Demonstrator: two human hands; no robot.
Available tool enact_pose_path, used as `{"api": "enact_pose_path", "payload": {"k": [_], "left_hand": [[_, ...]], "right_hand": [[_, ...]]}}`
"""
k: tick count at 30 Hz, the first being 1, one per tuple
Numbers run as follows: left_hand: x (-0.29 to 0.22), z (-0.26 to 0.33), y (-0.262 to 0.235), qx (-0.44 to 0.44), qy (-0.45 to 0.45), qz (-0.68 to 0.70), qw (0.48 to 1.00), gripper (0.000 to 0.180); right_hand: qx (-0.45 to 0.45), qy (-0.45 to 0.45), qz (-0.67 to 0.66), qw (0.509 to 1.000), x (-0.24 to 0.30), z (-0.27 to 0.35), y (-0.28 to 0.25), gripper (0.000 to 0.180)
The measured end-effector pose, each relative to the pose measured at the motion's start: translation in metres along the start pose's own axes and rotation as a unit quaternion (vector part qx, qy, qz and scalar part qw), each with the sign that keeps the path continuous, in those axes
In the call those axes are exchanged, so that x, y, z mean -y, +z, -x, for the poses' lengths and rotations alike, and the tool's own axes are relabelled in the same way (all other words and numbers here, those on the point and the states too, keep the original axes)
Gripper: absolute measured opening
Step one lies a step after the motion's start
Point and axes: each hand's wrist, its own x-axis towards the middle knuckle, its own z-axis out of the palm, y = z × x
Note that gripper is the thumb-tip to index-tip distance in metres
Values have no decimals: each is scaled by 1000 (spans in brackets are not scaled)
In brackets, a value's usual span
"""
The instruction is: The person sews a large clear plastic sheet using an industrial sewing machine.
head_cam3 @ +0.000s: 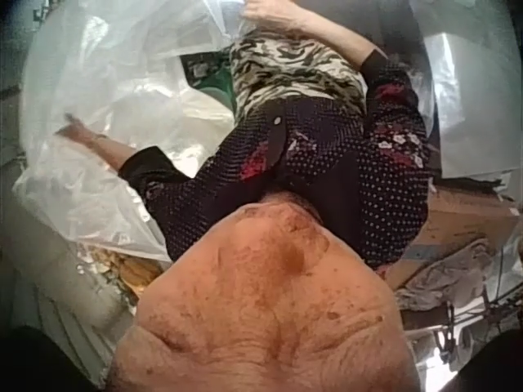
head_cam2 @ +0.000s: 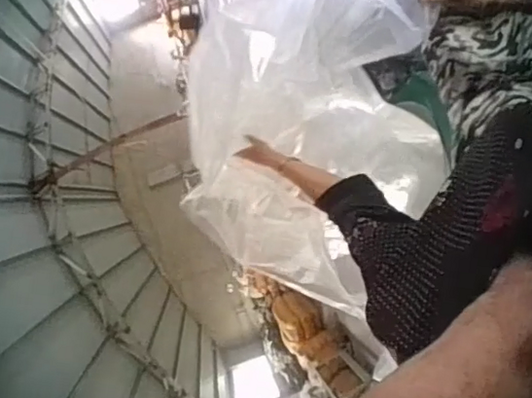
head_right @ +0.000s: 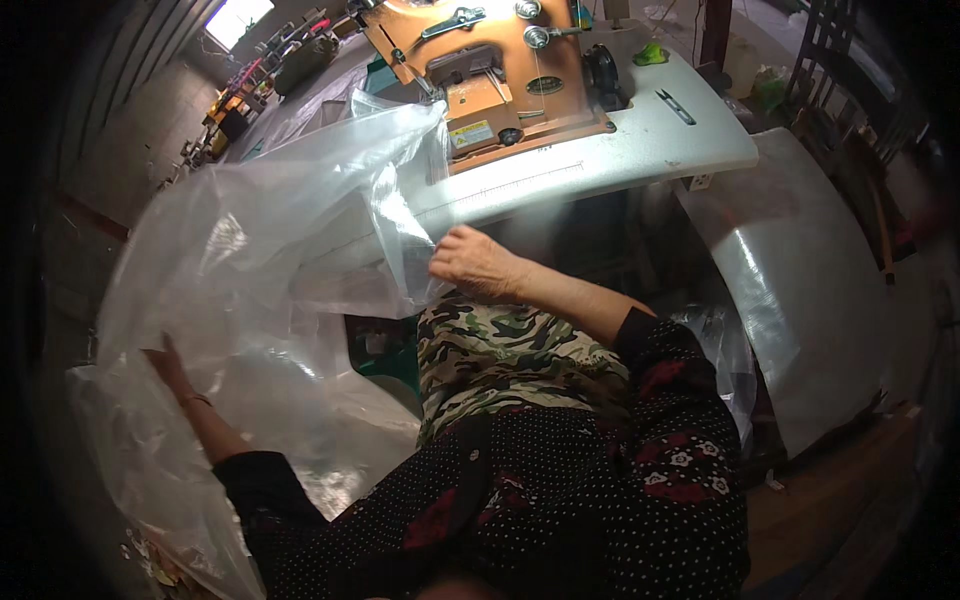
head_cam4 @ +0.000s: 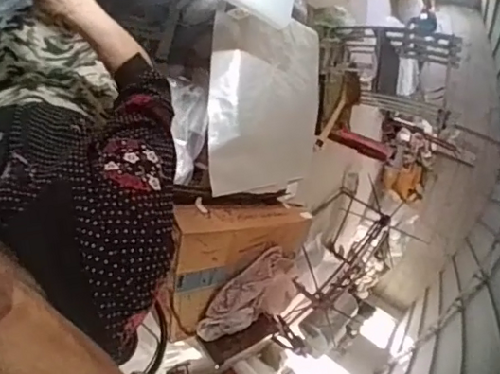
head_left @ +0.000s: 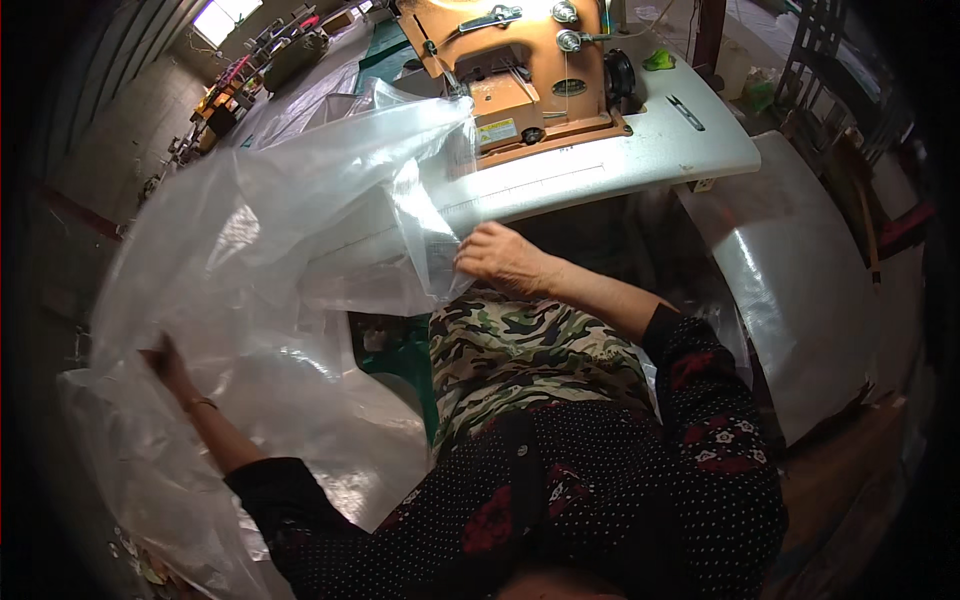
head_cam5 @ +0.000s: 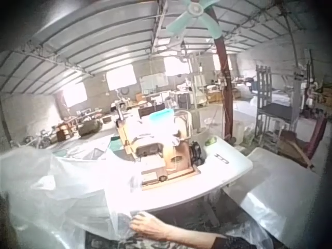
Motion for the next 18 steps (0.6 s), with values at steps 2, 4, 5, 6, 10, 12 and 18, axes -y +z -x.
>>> {"api": "enact_pose_path", "payload": {"k": [2,4,5,6,10,12,18], "left_hand": [[-76,44,32,311,-45,-177,933,76],[-65,104,11,355,-53,-151,921,53],[-56,130,3,348,157,-293,876,41],[-96,159,-2,430,181,-258,846,29],[-260,279,-97,570,271,-18,775,27],[-309,298,-137,661,251,169,687,28],[-441,287,-192,416,356,558,624,39]], "right_hand": [[12,15,-10,1000,-5,20,12,14],[-3,8,-22,1000,-1,14,8,14],[-41,26,-50,998,0,9,-2,14],[-73,61,-64,993,-7,15,-12,15],[-213,194,35,957,-46,0,-34,13],[-276,230,108,927,-69,-14,-45,12],[-232,332,229,885,-126,-67,-53,11]]}}
